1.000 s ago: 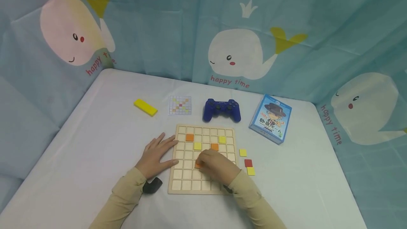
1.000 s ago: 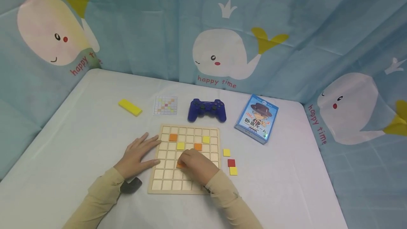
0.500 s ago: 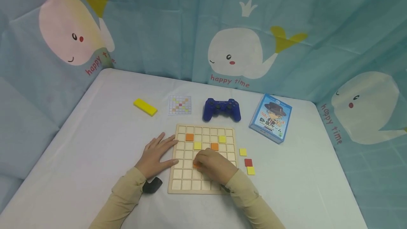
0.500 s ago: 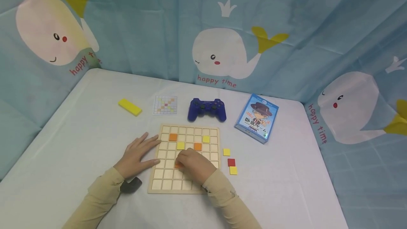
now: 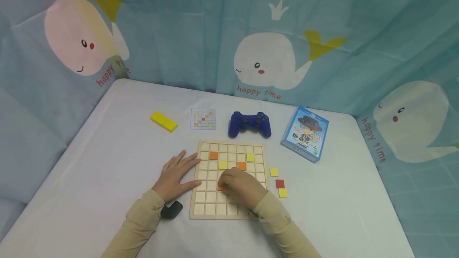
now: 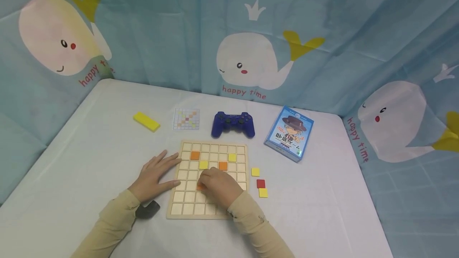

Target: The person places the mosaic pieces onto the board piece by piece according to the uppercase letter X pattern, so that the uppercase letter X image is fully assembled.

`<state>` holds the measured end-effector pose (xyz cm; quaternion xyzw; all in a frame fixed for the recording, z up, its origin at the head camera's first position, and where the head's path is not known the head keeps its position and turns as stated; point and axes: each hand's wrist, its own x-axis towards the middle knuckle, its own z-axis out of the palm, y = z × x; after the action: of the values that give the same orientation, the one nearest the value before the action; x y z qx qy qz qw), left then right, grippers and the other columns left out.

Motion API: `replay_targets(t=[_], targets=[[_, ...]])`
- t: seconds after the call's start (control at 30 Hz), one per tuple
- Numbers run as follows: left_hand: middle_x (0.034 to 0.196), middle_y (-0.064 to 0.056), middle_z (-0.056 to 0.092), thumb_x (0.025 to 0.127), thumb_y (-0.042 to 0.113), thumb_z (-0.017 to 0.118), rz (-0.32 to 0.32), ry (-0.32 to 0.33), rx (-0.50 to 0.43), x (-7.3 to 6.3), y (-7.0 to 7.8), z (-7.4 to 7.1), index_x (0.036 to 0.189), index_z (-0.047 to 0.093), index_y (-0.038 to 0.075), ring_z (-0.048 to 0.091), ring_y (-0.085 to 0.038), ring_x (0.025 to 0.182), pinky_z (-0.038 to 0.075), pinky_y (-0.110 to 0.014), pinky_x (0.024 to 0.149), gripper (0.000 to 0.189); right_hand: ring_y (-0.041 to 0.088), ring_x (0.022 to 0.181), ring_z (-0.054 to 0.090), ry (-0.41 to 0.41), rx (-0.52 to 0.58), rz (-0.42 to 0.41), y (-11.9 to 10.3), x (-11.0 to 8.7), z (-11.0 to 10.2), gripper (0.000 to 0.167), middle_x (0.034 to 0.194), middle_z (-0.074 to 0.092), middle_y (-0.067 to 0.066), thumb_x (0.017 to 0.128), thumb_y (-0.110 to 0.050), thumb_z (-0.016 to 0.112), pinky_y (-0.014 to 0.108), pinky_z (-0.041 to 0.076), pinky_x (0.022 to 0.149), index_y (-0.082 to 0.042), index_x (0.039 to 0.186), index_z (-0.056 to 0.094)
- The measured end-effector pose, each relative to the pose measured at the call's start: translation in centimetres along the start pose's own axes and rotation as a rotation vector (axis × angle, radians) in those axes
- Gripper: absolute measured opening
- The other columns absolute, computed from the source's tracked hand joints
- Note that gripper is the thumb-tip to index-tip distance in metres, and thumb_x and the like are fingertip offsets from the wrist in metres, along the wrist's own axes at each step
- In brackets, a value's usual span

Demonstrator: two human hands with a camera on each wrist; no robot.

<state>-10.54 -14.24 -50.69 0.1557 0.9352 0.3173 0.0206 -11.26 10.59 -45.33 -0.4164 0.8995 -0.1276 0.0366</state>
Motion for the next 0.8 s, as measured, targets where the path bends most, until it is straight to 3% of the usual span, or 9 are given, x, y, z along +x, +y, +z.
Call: replay_targets(t=[0.17, 0.33, 0.4, 0.5, 0.63, 0.7, 0.8], targets=[[0.152, -0.004, 0.039, 0.084, 0.045, 0.069, -0.003, -0.002, 0.008, 0.1, -0.1, 0.0, 0.141, 0.049, 0.016, 0.018, -0.035, 0.145, 0.009, -0.056, 0.117, 0.067, 0.008, 0.095, 0.062, 0.009, -0.034, -0.008, 0.4, -0.5, -0.4, 0.017, 0.103, 0.064, -0.006, 0.087, -0.022, 0.072, 0.019, 0.053, 0.085, -0.016, 0.101, 0.067], [0.152, -0.004, 0.039, 0.083, 0.044, 0.07, -0.019, -0.01, 0.0, 0.1, 0.0, 0.1, 0.141, 0.049, 0.016, 0.017, -0.035, 0.145, 0.009, -0.055, 0.117, 0.067, 0.008, 0.086, 0.062, 0.108, -0.07, 0.062, 1.7, -3.5, -2.1, 0.023, 0.097, 0.063, -0.006, 0.083, -0.022, 0.075, 0.022, 0.055, 0.075, -0.015, 0.103, 0.065], [0.152, -0.004, 0.039, 0.083, 0.044, 0.07, -0.02, -0.011, -0.002, 0.0, 0.0, 0.1, 0.141, 0.049, 0.016, 0.017, -0.035, 0.145, 0.009, -0.055, 0.117, 0.067, 0.008, 0.081, 0.062, 0.162, -0.09, 0.14, 2.4, -5.3, -2.8, 0.025, 0.093, 0.064, -0.005, 0.081, -0.019, 0.077, 0.024, 0.055, 0.071, -0.014, 0.102, 0.065], [0.152, -0.004, 0.038, 0.084, 0.044, 0.069, -0.016, -0.018, 0.002, 0.1, -0.1, 0.1, 0.141, 0.048, 0.016, 0.016, -0.035, 0.146, 0.008, -0.054, 0.118, 0.068, 0.006, 0.071, 0.056, 0.19, -0.099, 0.334, 3.3, -8.1, -3.3, 0.024, 0.084, 0.061, -0.006, 0.078, -0.014, 0.079, 0.023, 0.052, 0.063, -0.012, 0.097, 0.066], [0.152, -0.005, 0.039, 0.084, 0.045, 0.069, -0.003, -0.014, 0.011, -0.1, -0.3, 0.1, 0.141, 0.048, 0.016, 0.017, -0.035, 0.145, 0.008, -0.055, 0.117, 0.068, 0.006, 0.063, 0.044, 0.139, -0.049, 0.593, 3.9, -10.9, -3.0, 0.027, 0.078, 0.056, -0.004, 0.077, -0.016, 0.08, 0.024, 0.046, 0.057, -0.007, 0.097, 0.066], [0.152, -0.005, 0.039, 0.083, 0.044, 0.069, -0.001, -0.005, 0.014, -0.1, -0.4, 0.0, 0.141, 0.048, 0.016, 0.017, -0.035, 0.145, 0.009, -0.055, 0.117, 0.067, 0.008, 0.065, 0.045, 0.113, -0.013, 0.668, 4.0, -11.5, -2.7, 0.033, 0.081, 0.057, 0.0, 0.077, -0.021, 0.081, 0.026, 0.049, 0.06, -0.004, 0.1, 0.065], [0.152, -0.005, 0.039, 0.083, 0.045, 0.069, -0.005, 0.0, 0.014, 0.0, -0.6, 0.0, 0.141, 0.048, 0.017, 0.017, -0.035, 0.145, 0.009, -0.056, 0.117, 0.067, 0.01, 0.069, 0.05, 0.09, 0.016, 0.712, 4.1, -11.8, -2.0, 0.044, 0.086, 0.058, 0.004, 0.076, -0.025, 0.081, 0.03, 0.053, 0.067, 0.0, 0.107, 0.062]])
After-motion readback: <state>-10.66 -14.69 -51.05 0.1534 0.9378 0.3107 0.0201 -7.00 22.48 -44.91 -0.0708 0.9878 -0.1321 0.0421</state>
